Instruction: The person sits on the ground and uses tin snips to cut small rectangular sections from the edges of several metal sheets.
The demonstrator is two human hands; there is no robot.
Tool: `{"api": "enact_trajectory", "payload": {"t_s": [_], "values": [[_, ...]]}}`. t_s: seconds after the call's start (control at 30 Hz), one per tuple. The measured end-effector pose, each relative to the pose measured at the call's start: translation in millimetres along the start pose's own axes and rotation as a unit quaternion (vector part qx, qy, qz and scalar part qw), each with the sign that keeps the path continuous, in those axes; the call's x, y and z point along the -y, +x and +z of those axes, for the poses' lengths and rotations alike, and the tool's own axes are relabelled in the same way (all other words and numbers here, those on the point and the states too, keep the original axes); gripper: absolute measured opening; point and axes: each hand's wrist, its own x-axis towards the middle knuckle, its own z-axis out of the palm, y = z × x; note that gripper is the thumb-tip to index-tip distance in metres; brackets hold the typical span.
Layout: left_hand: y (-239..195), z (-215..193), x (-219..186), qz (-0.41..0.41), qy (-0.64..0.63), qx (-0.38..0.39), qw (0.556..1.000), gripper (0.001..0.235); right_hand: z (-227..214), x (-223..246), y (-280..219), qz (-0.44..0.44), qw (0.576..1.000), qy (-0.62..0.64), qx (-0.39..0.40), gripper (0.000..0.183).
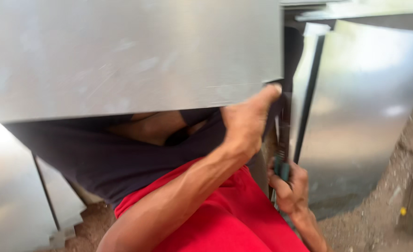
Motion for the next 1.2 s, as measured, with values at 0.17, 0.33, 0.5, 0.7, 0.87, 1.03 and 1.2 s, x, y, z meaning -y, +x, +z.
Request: {"api": "enact_trajectory", "payload": {"t_s": [0.17,0.33,0.5,0.7,0.87,1.03,1.2], "values": [[-10,-60,-13,0.011,0.014,0.162,0.987,0.027,4,9,11,0.009,0.997,-0.076,0.004,0.023],[-2,-222,-146,0.243,-0.114,-0.032,0.963,0.040,16,-5,20,-0.007,0.998,-0.046,0.052,0.022],[4,-295,-202,0.355,0.035,-0.177,0.917,0.040,33,-20,14,0.011,0.995,0.086,0.053,0.023],[20,-214,-121,0.317,0.017,-0.172,0.933,0.026,50,2,28,0.022,0.987,0.105,0.116,0.022],[13,-118,-78,0.207,-0.162,-0.032,0.964,0.017,54,53,34,0.013,0.954,-0.142,0.264,0.038],[-7,-185,-90,0.234,-0.085,-0.065,0.966,0.019,75,103,42,0.111,0.911,-0.047,0.394,0.073],[-11,-188,-93,0.215,-0.085,-0.030,0.972,0.020,102,122,58,0.029,0.906,-0.004,0.421,0.081]]}}
